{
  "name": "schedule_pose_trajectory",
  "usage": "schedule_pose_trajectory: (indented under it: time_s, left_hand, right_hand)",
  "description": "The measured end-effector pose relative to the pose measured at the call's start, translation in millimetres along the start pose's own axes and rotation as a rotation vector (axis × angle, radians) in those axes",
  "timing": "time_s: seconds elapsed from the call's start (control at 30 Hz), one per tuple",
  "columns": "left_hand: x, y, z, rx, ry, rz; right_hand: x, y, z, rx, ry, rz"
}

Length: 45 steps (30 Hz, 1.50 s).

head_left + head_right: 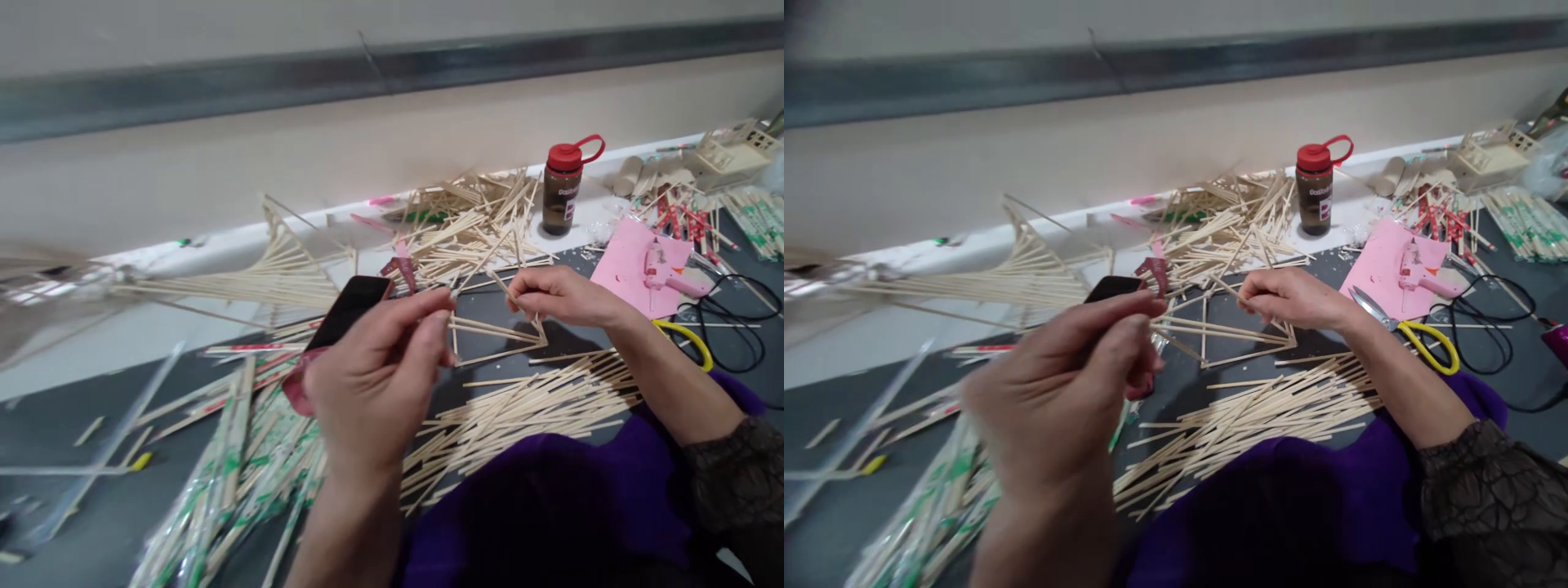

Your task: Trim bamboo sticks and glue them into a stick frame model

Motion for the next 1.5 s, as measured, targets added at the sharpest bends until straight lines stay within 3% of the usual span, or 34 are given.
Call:
schedule_pose_trajectory:
  time_s: [0.2,0.43,0.57,0.7,0.9,1.1,1.27,1.4,1.5]
  left_hand:
    - [46.1,3,-3,-0.122,-0.193,0.131]
    - [92.2,-6,-6,-0.213,-0.292,0.365]
    - [105.3,-6,-8,-0.188,-0.267,0.406]
    - [117.5,-4,-10,-0.179,-0.243,0.413]
    - [132.7,14,-6,-0.105,-0.288,0.396]
    - [131.6,24,-1,-0.071,-0.321,0.386]
    - [131.1,29,3,-0.167,-0.423,0.574]
    - [138.4,36,14,-0.321,-0.633,0.684]
    - [134.2,39,15,-0.325,-0.631,0.701]
  right_hand:
    - [-1,3,13,-0.011,0.056,-0.067]
    - [-7,3,28,-0.055,0.135,-0.008]
    - [-15,3,40,-0.074,0.202,0.028]
    - [-41,-1,57,-0.034,0.426,-0.042]
    - [-61,-36,74,-0.159,0.594,0.074]
    - [-60,-61,80,-0.23,0.552,0.283]
    - [-60,-68,77,-0.195,0.45,0.154]
    - [-58,-47,68,-0.089,0.322,0.084]
    - [-68,-14,68,0.065,0.341,0.348]
Point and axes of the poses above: each hand's wrist, its own z-axis away from the middle knuckle, its own x-axis out of the palm, y = z × x, the point moved 9 cm from there along -z, towards the middle knuckle, and after that the axes turned 1 degree about -y, right-handed, at the moved point
